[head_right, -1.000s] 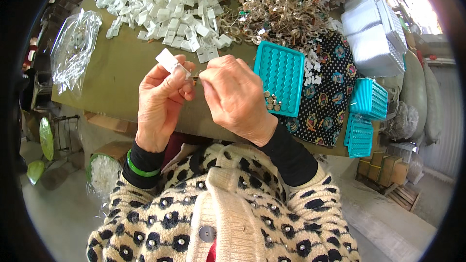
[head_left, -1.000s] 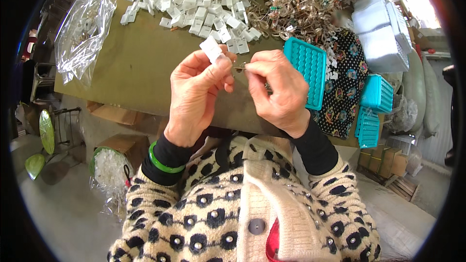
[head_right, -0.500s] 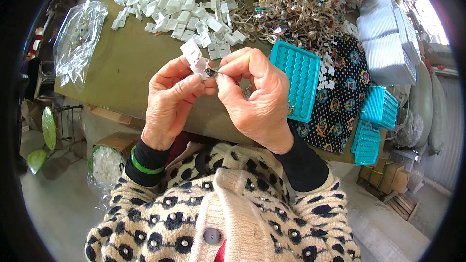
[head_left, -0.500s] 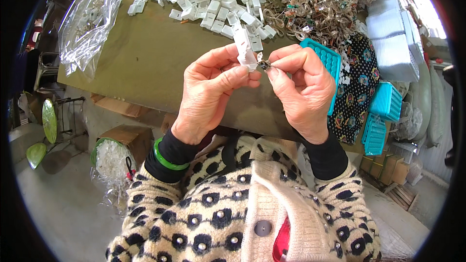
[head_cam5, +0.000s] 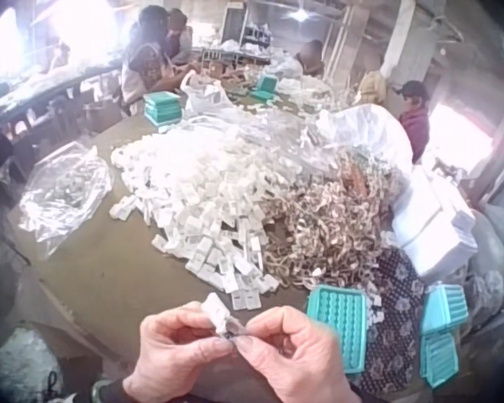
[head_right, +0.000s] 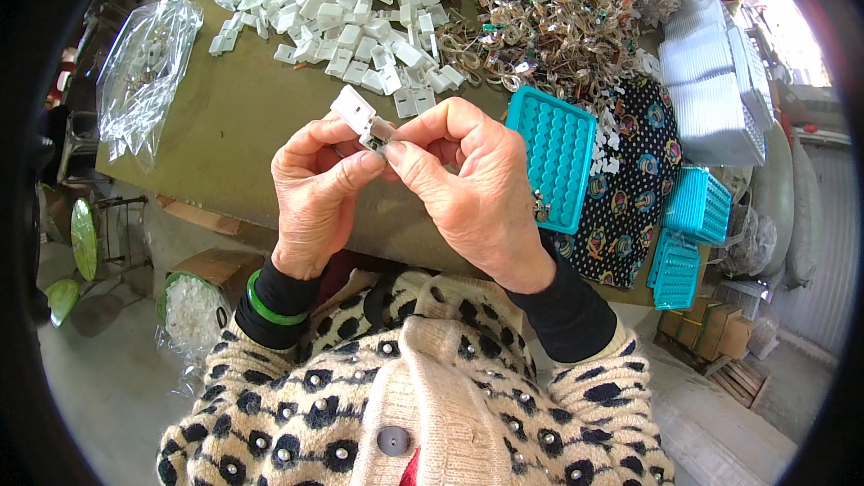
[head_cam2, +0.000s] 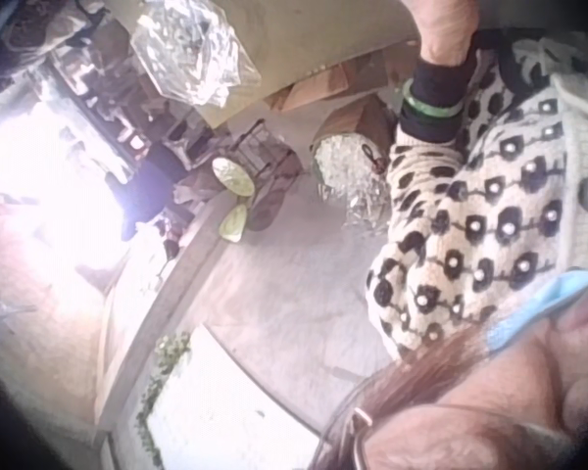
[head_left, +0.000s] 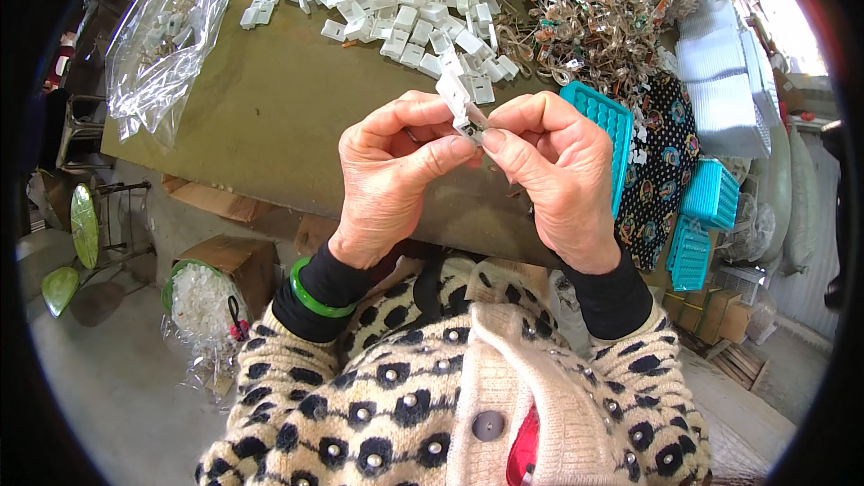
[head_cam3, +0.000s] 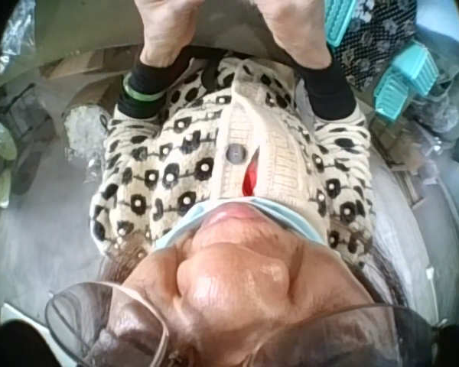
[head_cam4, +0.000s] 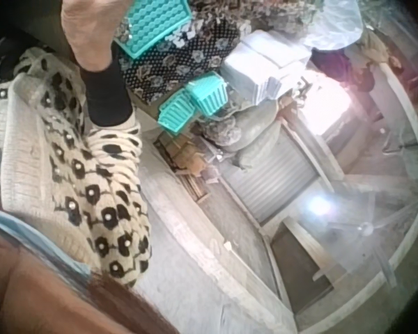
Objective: The person repeatedly picks small white plastic housings and metal components from a teal tray, inserts the metal parts into the housings, and places the assembled units on the table. The person handles the components by hand without visible tools.
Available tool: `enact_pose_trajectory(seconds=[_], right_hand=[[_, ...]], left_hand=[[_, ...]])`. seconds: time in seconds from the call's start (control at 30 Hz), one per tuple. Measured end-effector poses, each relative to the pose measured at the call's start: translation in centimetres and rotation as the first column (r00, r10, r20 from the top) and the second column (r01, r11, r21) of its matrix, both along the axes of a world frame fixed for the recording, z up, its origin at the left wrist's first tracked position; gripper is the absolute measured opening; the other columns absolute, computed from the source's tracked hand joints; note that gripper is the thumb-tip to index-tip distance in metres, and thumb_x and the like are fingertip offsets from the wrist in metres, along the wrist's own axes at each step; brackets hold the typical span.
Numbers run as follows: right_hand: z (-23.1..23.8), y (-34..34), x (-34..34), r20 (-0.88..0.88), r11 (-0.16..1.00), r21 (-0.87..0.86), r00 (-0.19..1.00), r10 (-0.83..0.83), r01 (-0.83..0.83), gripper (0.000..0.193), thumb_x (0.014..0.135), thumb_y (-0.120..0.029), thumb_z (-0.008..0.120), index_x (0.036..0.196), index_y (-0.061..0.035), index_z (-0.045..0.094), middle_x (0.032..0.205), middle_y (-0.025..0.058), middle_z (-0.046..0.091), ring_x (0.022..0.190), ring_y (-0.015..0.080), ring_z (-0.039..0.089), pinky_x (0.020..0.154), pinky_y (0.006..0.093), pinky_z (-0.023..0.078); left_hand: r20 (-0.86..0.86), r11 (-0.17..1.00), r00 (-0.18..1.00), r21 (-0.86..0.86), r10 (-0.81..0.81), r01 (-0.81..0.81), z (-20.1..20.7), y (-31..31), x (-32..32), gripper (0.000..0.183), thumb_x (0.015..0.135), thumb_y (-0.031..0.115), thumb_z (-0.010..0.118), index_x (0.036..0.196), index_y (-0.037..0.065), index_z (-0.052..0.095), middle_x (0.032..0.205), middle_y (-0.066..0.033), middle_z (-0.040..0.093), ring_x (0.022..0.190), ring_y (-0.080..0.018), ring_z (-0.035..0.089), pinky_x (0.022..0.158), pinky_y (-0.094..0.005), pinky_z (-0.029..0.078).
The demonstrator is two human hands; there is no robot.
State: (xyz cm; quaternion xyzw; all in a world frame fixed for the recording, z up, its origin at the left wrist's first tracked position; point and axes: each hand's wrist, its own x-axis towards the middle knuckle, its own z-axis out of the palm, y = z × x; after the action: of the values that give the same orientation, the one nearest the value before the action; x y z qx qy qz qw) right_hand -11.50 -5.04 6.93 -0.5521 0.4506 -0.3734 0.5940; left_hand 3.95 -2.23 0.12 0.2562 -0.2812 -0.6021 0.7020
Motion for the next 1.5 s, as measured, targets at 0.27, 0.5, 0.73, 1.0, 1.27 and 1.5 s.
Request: enact_pose_trajectory(seconds=[0.27, 0.5, 0.73, 1.0, 1.27, 1.5], right_hand=[[-2.1, -0.1, 1.3, -0.099, 0.881, -0.472, 0.995, -0.018, -0.031, 0.011, 0.082, 0.007, 0.066, 0.088, -0.0003, 0.060, 0.083, 0.0061, 0.063, 0.068, 0.0114, 0.062, 0.062, 0.0239, 0.049], [-2.3, 0.5, 1.5, -0.286, 0.747, -0.665, 0.932, -0.223, -0.025, 0.016, 0.079, 0.010, 0.065, 0.089, -0.0008, 0.058, 0.086, 0.0087, 0.059, 0.069, 0.0167, 0.060, 0.060, 0.0284, 0.049], [-3.2, 0.2, 1.6, -0.355, 0.495, -0.854, 0.873, -0.334, -0.158, 0.024, 0.071, 0.008, 0.068, 0.090, -0.0010, 0.056, 0.085, 0.0114, 0.056, 0.076, 0.0297, 0.056, 0.065, 0.0387, 0.040], [-3.4, 0.0, 1.2, -0.346, 0.644, -0.759, 0.897, -0.275, -0.095, 0.015, 0.081, 0.007, 0.064, 0.088, -0.0021, 0.054, 0.082, 0.0093, 0.056, 0.065, 0.0203, 0.054, 0.056, 0.0305, 0.042], [-2.7, 0.0, 1.2, -0.181, 0.869, -0.492, 0.972, -0.148, 0.041, 0.008, 0.088, 0.003, 0.062, 0.084, 0.0003, 0.056, 0.079, 0.0078, 0.059, 0.061, 0.0132, 0.060, 0.055, 0.0268, 0.047], [-3.4, 0.0, 0.7, -0.090, 0.968, -0.224, 0.987, -0.135, 0.112, 0.006, 0.087, 0.002, 0.064, 0.089, -0.0002, 0.059, 0.083, 0.0055, 0.062, 0.064, 0.0107, 0.059, 0.058, 0.0255, 0.047]], left_hand=[[-0.055, 0.998, 0.998, 0.054, 0.015, -0.012, 0.7, 0.1, 0.5, 0.022, 0.082, -0.011, 0.071, 0.101, -0.002, 0.066, 0.098, -0.0099, 0.068, 0.083, -0.0156, 0.067, 0.078, -0.0300, 0.057], [-0.049, 0.981, 0.998, 0.190, 0.040, -0.030, 1.4, -0.1, 0.2, 0.014, 0.085, -0.007, 0.068, 0.098, -0.003, 0.066, 0.094, -0.0121, 0.071, 0.080, -0.0173, 0.069, 0.076, -0.0297, 0.056], [0.642, 0.920, 0.668, -0.181, 0.377, -0.346, 1.4, -0.1, -0.6, 0.018, 0.080, -0.006, 0.073, 0.097, -0.002, 0.067, 0.090, -0.0035, 0.068, 0.071, -0.0071, 0.063, 0.062, -0.0205, 0.051], [-0.203, 0.924, 0.975, 0.348, -0.090, 0.158, 2.4, -0.3, 0.5, 0.014, 0.085, -0.002, 0.067, 0.099, 0.000, 0.065, 0.085, -0.0071, 0.067, 0.068, -0.0137, 0.062, 0.064, -0.0278, 0.051], [-0.293, 0.902, 0.952, 0.384, -0.084, 0.198, 2.9, -0.6, 0.4, 0.025, 0.088, 0.000, 0.065, 0.113, -0.001, 0.062, 0.088, -0.0068, 0.067, 0.072, -0.0130, 0.063, 0.061, -0.0249, 0.051], [-0.069, 0.969, 0.998, 0.248, 0.008, 0.009, 3.5, -0.7, -0.5, 0.033, 0.091, 0.000, 0.063, 0.123, -0.002, 0.058, 0.097, -0.0117, 0.069, 0.076, -0.0156, 0.066, 0.067, -0.0270, 0.055]])
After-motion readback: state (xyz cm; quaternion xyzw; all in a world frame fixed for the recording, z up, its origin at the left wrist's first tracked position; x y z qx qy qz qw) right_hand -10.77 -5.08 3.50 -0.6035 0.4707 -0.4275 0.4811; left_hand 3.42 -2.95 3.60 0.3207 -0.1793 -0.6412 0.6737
